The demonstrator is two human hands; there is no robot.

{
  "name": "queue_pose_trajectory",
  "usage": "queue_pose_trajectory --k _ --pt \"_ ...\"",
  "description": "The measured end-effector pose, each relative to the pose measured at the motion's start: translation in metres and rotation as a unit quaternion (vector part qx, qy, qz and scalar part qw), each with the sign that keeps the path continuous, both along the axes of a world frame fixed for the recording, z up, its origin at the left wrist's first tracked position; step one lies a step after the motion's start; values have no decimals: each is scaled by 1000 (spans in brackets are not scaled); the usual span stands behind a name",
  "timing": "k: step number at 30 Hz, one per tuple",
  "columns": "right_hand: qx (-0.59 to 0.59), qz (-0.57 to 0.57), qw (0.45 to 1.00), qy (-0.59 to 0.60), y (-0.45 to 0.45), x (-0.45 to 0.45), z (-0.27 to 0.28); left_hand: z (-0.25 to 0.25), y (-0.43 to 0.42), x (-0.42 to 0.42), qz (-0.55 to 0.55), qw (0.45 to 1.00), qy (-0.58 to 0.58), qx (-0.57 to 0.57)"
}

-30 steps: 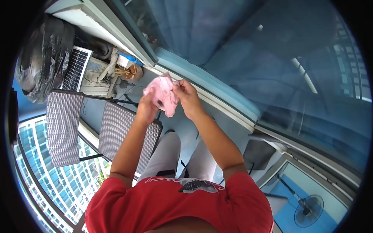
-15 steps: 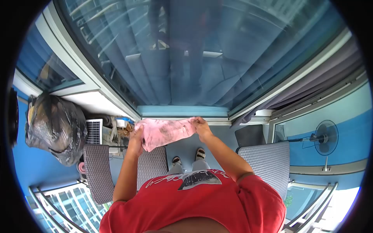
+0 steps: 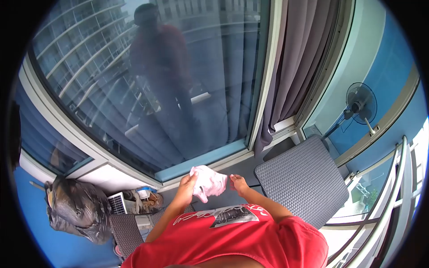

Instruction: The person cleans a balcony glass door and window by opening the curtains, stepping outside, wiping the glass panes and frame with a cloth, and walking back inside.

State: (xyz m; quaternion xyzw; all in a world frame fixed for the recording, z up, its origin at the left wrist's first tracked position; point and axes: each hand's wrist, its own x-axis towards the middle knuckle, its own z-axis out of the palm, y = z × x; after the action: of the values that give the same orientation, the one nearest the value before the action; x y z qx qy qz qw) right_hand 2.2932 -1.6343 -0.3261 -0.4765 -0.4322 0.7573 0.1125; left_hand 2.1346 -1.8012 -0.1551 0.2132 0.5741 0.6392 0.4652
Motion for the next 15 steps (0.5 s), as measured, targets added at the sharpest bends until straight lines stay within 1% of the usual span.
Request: queue_pose_trajectory --k 1,3,5,6,7,8,9,10,12,13,14,15 --pt "5 11 1000 -3 -2 10 7 -2 10 10 -20 999 25 0" --pt "44 28 997 49 -12 25 29 10 33 32 -61 996 61 -16" --pt "-18 40 989 144 -19 34 58 9 46 45 -112 989 78 -64" --pt "-6 54 981 185 -25 37 76 5 53 49 -139 982 85 -93" --pt "-26 70 972 224 -25 34 75 8 57 61 -145 983 83 -75" --pt "-56 71 970 224 -29 33 90 10 62 72 -151 983 82 -57" --pt "-74 77 963 246 -23 22 42 3 66 78 -172 980 81 -66" --pt "-116 66 970 201 -23 22 44 -3 71 81 -192 975 78 -75" --pt "-167 61 973 150 -21 28 67 14 75 100 -181 981 42 -62" --pt "-175 60 965 187 -19 26 61 21 77 102 -193 977 39 -86" --pt "-185 59 956 222 -18 28 45 12 80 100 -189 977 -1 -102" --pt "-195 80 952 223 -13 25 27 16 82 103 -176 980 -14 -90"
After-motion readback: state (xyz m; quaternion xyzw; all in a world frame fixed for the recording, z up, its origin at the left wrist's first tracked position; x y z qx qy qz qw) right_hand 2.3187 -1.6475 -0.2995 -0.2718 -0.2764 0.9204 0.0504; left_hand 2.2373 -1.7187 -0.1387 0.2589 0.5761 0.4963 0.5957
